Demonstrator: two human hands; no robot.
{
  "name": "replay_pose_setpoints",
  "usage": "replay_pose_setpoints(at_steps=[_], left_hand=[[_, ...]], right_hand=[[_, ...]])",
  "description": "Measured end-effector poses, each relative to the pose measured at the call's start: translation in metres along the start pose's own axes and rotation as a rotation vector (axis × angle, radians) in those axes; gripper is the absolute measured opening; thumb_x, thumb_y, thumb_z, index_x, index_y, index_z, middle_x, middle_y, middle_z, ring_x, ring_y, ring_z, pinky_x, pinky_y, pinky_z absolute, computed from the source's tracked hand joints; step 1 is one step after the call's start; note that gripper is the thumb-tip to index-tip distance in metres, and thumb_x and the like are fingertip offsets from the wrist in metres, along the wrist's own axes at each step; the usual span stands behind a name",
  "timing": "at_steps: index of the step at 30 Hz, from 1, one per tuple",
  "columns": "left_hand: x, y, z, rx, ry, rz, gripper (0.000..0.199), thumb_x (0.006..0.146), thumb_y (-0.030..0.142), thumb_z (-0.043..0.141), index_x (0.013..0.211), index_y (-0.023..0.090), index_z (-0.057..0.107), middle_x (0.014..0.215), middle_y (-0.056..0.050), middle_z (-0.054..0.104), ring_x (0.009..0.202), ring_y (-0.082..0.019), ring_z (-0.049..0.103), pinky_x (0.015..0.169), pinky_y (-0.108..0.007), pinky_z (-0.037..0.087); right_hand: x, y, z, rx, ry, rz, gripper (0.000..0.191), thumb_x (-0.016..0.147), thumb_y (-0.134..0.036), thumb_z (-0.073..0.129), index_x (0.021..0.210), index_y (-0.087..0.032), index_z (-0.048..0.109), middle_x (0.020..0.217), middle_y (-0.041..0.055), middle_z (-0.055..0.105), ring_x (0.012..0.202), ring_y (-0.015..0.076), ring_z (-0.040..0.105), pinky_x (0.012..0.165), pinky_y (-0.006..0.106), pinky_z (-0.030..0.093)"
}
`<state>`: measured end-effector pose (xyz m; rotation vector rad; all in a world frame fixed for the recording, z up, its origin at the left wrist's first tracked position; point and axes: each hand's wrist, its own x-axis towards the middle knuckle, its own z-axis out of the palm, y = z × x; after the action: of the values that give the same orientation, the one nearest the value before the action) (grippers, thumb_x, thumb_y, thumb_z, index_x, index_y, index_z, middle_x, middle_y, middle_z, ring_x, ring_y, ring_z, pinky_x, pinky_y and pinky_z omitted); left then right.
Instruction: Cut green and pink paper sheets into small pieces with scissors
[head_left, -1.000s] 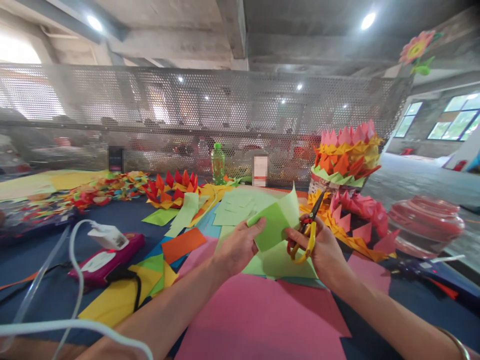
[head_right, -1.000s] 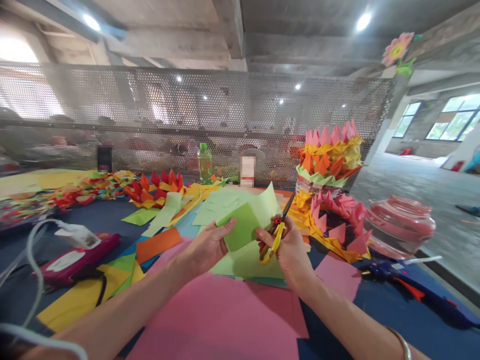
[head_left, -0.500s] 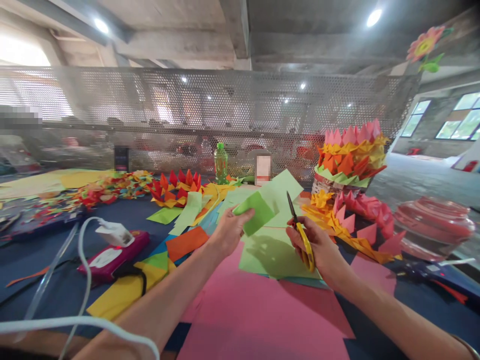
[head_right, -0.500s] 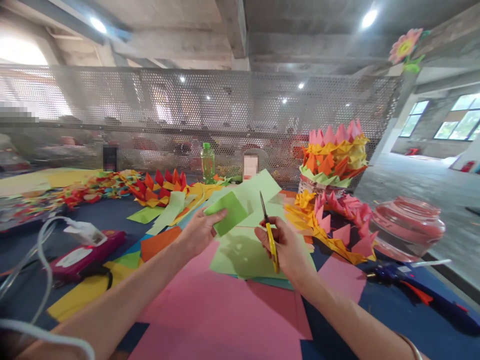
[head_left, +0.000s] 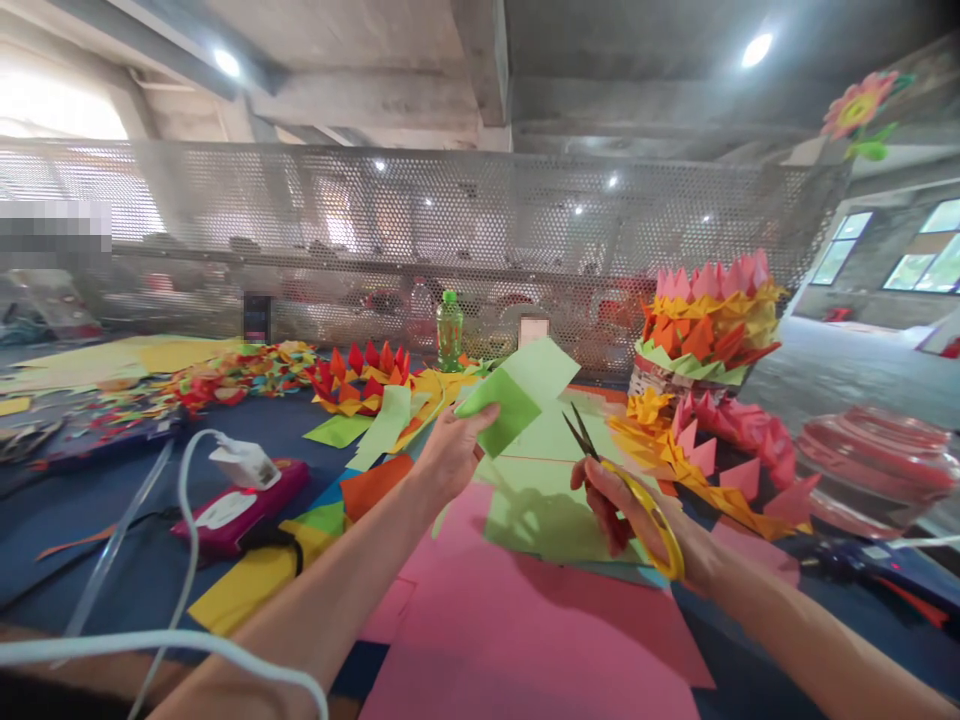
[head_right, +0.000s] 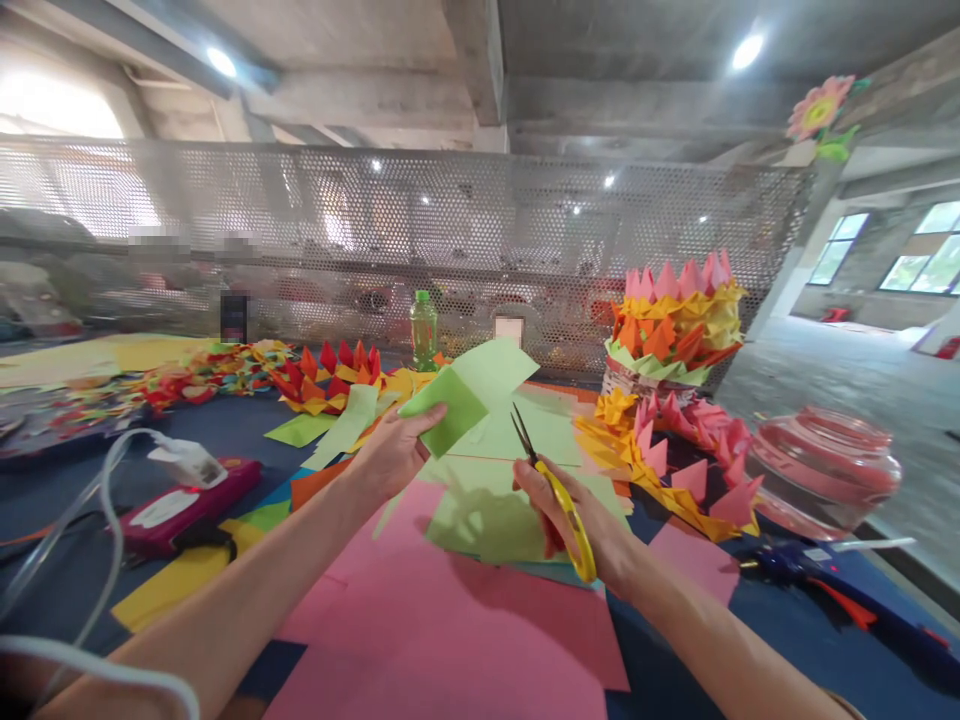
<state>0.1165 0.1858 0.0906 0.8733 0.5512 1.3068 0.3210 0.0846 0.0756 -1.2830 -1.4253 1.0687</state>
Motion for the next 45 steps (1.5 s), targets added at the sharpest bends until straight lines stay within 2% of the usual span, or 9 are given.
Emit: replay_pose_setpoints(at_steps=[3,7,12,19,27,40,43,45], left_hand=[[-0.003,0.000,0.002,0.001,-0.063,-0.047,0.035,0.063,0.018,0.080,0.096,0.010,0.070,0.095,-0.012,0.074,0.091,-0.026,0.069,0.084,-0.037,0.055],[-0.010,-0.003,0.006,0.029,-0.120,-0.124,0.035,0.063,0.018,0.081,0.095,0.011,0.070,0.098,-0.012,0.074,0.093,-0.028,0.069,0.085,-0.037,0.055],[-0.014,-0.007,0.008,0.031,-0.159,-0.158,0.037,0.062,0.019,0.082,0.096,0.012,0.071,0.100,-0.012,0.073,0.095,-0.028,0.068,0.084,-0.036,0.055],[-0.016,-0.004,0.010,0.055,-0.151,-0.199,0.043,0.061,0.020,0.082,0.101,0.010,0.069,0.096,-0.014,0.074,0.088,-0.030,0.070,0.080,-0.041,0.056],[-0.015,-0.005,0.009,0.050,-0.154,-0.188,0.046,0.061,0.020,0.082,0.103,0.011,0.068,0.100,-0.014,0.073,0.090,-0.030,0.069,0.080,-0.041,0.056],[-0.017,-0.004,0.010,0.042,-0.157,-0.196,0.042,0.062,0.018,0.081,0.102,0.010,0.069,0.102,-0.014,0.072,0.090,-0.029,0.069,0.081,-0.040,0.056],[-0.016,-0.005,0.009,0.040,-0.151,-0.193,0.041,0.062,0.018,0.081,0.101,0.011,0.070,0.101,-0.013,0.073,0.091,-0.029,0.069,0.082,-0.040,0.056],[-0.015,-0.006,0.008,0.043,-0.156,-0.190,0.040,0.062,0.019,0.082,0.099,0.011,0.070,0.101,-0.013,0.073,0.092,-0.029,0.069,0.083,-0.040,0.056]], right_hand=[[-0.001,-0.010,0.002,-0.171,-0.066,0.036,0.034,0.084,-0.058,0.055,0.085,-0.024,0.062,0.049,-0.0072,0.043,0.041,0.0106,0.043,0.039,0.021,0.036],[-0.003,-0.024,0.004,-0.203,-0.097,-0.003,0.029,0.082,-0.052,0.062,0.089,-0.024,0.064,0.052,-0.0061,0.047,0.045,0.0109,0.046,0.040,0.020,0.037],[-0.003,-0.025,0.002,-0.235,-0.112,-0.021,0.033,0.084,-0.053,0.057,0.095,-0.023,0.065,0.047,-0.0072,0.045,0.043,0.0107,0.045,0.040,0.019,0.038],[-0.006,-0.028,0.003,-0.253,-0.131,-0.008,0.035,0.087,-0.053,0.053,0.100,-0.022,0.062,0.050,-0.0067,0.046,0.048,0.0115,0.047,0.045,0.020,0.042],[-0.006,-0.030,0.003,-0.228,-0.132,-0.006,0.027,0.084,-0.050,0.059,0.082,-0.023,0.058,0.050,-0.0068,0.045,0.046,0.0113,0.047,0.042,0.020,0.040],[-0.006,-0.027,0.003,-0.291,-0.136,-0.001,0.033,0.088,-0.054,0.049,0.084,-0.023,0.056,0.046,-0.0071,0.044,0.040,0.0104,0.043,0.040,0.021,0.037],[-0.006,-0.025,0.003,-0.268,-0.127,-0.013,0.032,0.087,-0.053,0.052,0.080,-0.022,0.057,0.045,-0.0065,0.046,0.038,0.0103,0.044,0.040,0.022,0.035],[-0.006,-0.021,0.003,-0.180,-0.075,-0.015,0.031,0.084,-0.051,0.060,0.076,-0.021,0.060,0.042,-0.0065,0.046,0.036,0.0100,0.043,0.040,0.022,0.034]])
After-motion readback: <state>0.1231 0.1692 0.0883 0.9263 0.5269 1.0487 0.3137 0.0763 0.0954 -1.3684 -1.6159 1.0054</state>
